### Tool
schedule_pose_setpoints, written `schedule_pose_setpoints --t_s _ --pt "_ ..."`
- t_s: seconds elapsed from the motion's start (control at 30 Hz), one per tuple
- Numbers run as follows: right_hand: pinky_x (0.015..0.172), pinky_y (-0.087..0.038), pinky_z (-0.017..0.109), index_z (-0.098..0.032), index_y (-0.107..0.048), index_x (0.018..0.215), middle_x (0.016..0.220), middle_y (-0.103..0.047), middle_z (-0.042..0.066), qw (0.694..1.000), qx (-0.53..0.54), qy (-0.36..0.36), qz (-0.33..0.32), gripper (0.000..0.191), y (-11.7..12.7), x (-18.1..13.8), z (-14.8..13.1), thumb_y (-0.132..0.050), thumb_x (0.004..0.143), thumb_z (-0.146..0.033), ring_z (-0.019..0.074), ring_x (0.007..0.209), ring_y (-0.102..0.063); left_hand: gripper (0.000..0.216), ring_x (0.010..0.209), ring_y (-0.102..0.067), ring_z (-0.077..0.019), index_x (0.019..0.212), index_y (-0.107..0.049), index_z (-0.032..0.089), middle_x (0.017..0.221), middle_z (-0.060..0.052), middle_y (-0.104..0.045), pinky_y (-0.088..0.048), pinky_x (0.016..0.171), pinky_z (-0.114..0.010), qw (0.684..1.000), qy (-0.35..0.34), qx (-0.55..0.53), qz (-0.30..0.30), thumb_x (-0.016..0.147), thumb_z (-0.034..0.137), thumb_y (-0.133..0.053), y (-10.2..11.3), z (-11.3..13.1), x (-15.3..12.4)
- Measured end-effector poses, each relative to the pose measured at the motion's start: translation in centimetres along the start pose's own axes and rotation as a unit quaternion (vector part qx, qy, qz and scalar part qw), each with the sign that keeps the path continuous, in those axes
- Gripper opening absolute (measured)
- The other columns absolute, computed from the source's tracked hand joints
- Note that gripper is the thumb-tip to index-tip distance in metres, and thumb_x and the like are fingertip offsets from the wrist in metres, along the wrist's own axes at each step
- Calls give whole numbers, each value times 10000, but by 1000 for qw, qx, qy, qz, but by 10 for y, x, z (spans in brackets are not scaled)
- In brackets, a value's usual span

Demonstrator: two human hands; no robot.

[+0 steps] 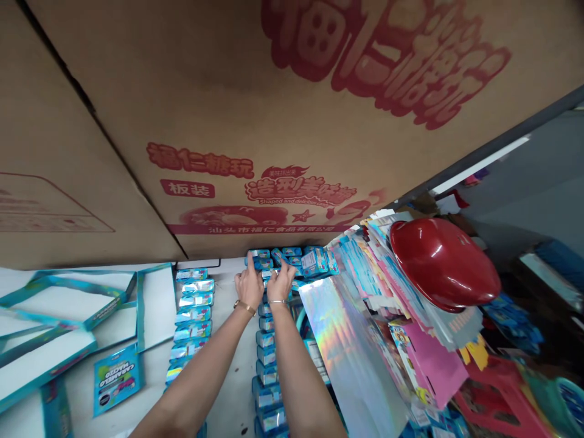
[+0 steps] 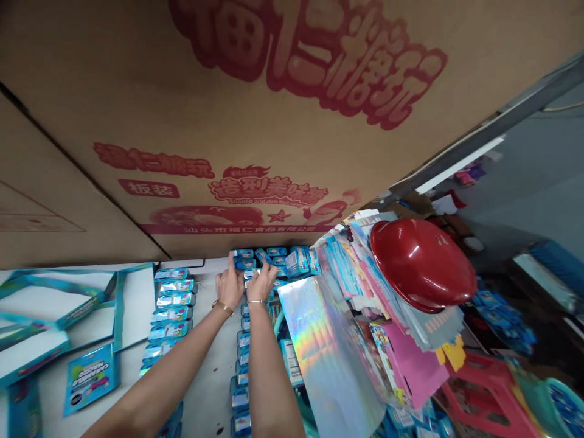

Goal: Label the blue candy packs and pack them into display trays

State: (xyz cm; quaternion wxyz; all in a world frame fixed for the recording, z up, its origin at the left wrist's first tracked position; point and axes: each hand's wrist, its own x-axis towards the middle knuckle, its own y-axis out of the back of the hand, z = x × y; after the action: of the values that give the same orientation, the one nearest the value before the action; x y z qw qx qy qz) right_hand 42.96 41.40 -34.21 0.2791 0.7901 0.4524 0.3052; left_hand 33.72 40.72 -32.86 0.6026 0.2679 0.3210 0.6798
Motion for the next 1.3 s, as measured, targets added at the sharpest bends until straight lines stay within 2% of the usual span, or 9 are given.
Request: schedule_pose_setpoints --t_s 0.37,0.47,0.53,0.67,0.8,1.03,1.13,1.23,1.3 --pt "870 -451 356 -158 -631 1153 1094 -460 119 1000 -1 8 0 466 -1 5 6 -412 757 -43 237 974 -548 834 938 -655 -227 1538 -53 182 989 -72 -688 -419 786 -308 995 88 -35 -12 822 113 -475 -20 -21 -15" --pt "912 -440 397 -118 -611 1180 1103 -485 150 1000 14 11 15 428 12 8 -4 -426 794 -99 265 1024 -536 764 803 -659 -186 1531 -88 160 913 -38 -675 -443 692 -267 983 111 -143 23 876 239 -474 0 -15 -24" --pt "958 -421 427 -122 -592 1215 1091 -521 150 998 45 32 16 395 28 5 -15 -452 853 -192 275 1065 -522 656 734 -642 -172 1487 -263 141 869 -32 -671 -455 677 -261 975 99 -197 35 902 361 -462 22 -12 -30" --pt "1012 -416 413 -221 -532 1322 1197 -544 107 977 119 126 -121 495 63 -6 -35 -589 858 -386 250 1153 -513 408 893 -638 -205 1040 -686 172 951 -69 -700 -460 821 -287 979 15 -203 -32 924 389 -360 75 -18 -34" --pt "1047 -398 393 -277 -588 1263 1272 -531 80 945 114 171 -254 564 84 -13 -49 -746 739 -415 252 1220 -492 454 959 -632 -209 882 -719 202 994 -55 -715 -425 880 -291 984 -38 -137 -107 912 285 -273 113 -25 -32" --pt "985 -400 371 -235 -697 829 1068 -626 67 934 112 165 -297 159 84 -12 -69 -662 816 -390 235 1112 -551 483 855 -636 -206 807 -716 195 871 -65 -714 -408 821 -277 981 -71 -81 -163 909 282 -252 135 -15 -29" --pt "967 -400 368 -218 -652 741 999 -647 56 928 160 139 -307 228 79 -8 -68 -594 858 -405 225 1050 -576 482 833 -625 -203 755 -699 196 852 -62 -699 -401 822 -285 978 -84 -87 -169 902 290 -250 139 -15 -27" --pt "891 -446 356 -217 -658 866 991 -661 56 916 242 31 -318 323 74 -5 -63 -547 866 -521 220 972 -602 474 799 -614 -192 710 -682 196 822 -49 -675 -410 812 -283 968 -97 -150 -174 885 294 -253 143 -17 -26" --pt "818 -475 345 -219 -669 955 1023 -664 65 887 277 -53 -365 450 73 -5 -60 -493 861 -622 220 936 -613 454 772 -602 -180 693 -667 194 787 -36 -662 -420 799 -271 954 -102 -210 -187 875 292 -263 146 -17 -25"
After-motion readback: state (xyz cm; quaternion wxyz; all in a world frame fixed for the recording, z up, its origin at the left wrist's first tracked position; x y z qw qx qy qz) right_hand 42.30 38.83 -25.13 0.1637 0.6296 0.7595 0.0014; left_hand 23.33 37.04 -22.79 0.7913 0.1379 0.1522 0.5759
